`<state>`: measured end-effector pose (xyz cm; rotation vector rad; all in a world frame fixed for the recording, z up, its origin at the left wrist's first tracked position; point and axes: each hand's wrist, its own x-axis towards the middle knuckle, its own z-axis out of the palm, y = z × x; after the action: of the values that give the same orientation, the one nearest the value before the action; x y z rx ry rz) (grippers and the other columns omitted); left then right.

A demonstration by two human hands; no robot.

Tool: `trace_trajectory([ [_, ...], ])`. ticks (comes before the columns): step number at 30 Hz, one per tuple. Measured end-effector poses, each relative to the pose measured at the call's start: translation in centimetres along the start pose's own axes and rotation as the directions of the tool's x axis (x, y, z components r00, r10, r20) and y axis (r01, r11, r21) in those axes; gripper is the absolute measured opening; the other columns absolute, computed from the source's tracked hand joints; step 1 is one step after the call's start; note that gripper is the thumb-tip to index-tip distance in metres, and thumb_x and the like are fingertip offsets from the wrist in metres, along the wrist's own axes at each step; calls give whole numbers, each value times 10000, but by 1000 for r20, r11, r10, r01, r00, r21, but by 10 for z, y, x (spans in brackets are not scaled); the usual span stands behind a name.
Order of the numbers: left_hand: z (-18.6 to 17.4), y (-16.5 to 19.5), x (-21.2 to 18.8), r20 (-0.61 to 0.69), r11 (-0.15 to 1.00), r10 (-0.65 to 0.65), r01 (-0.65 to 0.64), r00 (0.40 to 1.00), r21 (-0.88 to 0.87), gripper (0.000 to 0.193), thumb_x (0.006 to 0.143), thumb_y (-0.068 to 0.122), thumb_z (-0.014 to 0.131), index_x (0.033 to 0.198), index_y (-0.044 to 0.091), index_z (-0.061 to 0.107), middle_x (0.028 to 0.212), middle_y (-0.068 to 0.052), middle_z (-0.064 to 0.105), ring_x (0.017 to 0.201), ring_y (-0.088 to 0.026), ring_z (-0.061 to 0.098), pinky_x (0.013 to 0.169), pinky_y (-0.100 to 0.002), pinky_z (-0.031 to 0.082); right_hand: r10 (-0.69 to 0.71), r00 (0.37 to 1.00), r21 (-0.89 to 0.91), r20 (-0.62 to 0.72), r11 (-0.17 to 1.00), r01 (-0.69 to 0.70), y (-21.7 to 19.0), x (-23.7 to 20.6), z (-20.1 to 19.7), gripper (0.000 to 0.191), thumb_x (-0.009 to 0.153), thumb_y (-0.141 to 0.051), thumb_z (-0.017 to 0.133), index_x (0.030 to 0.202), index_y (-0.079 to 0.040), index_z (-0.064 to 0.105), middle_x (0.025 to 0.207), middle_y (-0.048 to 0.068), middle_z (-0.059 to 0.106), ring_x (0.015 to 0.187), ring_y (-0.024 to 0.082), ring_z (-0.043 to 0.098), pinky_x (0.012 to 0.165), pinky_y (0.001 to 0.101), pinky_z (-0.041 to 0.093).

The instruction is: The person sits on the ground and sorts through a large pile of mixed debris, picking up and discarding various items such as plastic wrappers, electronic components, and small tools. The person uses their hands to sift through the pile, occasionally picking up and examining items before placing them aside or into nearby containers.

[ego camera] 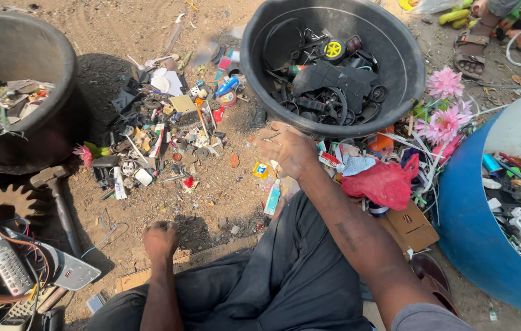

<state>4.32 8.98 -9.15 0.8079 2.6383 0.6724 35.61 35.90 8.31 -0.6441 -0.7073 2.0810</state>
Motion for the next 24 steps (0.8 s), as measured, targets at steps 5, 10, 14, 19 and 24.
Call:
trace_trajectory([
  [5,-14,17,-2,50,999,-27,29,998,-40,431,874,392,711,1151,65,755,1222,-257,668,1241,-398,569,1092,-474,440,-5,1000,-220,19,975,9,33,43,11,329,1018,-193,545,1277,10,542,1130,248,680,1031,420,686,862,532,591],
  [10,-26,24,0,-4,996,-8,7,1000,-86,394,846,340,736,1093,34,756,1206,-276,650,1178,-409,590,1066,-474,451,152,928,-939,341,9,344,104,36,3,372,980,-244,521,1257,-61,687,1047,195,738,959,376,718,853,453,571],
  [14,-38,28,0,34,985,-30,35,999,-168,391,854,308,735,1107,10,742,1226,-288,622,1182,-411,587,1076,-474,448,554,767,-765,324,-324,557,163,14,16,380,927,-294,565,1255,-149,690,1105,201,710,1028,413,663,927,503,515],
  [19,-51,29,-4,104,981,-57,75,993,-180,407,889,311,730,1169,15,719,1290,-271,565,1233,-404,537,1088,-504,422,601,669,-624,437,-333,707,177,9,31,318,910,-311,633,1149,-115,706,1059,209,719,1025,416,654,899,515,512],
  [24,-58,32,-5,121,967,-69,96,990,-236,412,893,308,716,1188,21,711,1256,-239,573,1220,-395,551,1069,-496,454,498,800,-804,334,-293,518,165,13,45,257,946,-253,629,1102,-83,743,873,183,736,804,348,714,776,467,554],
])
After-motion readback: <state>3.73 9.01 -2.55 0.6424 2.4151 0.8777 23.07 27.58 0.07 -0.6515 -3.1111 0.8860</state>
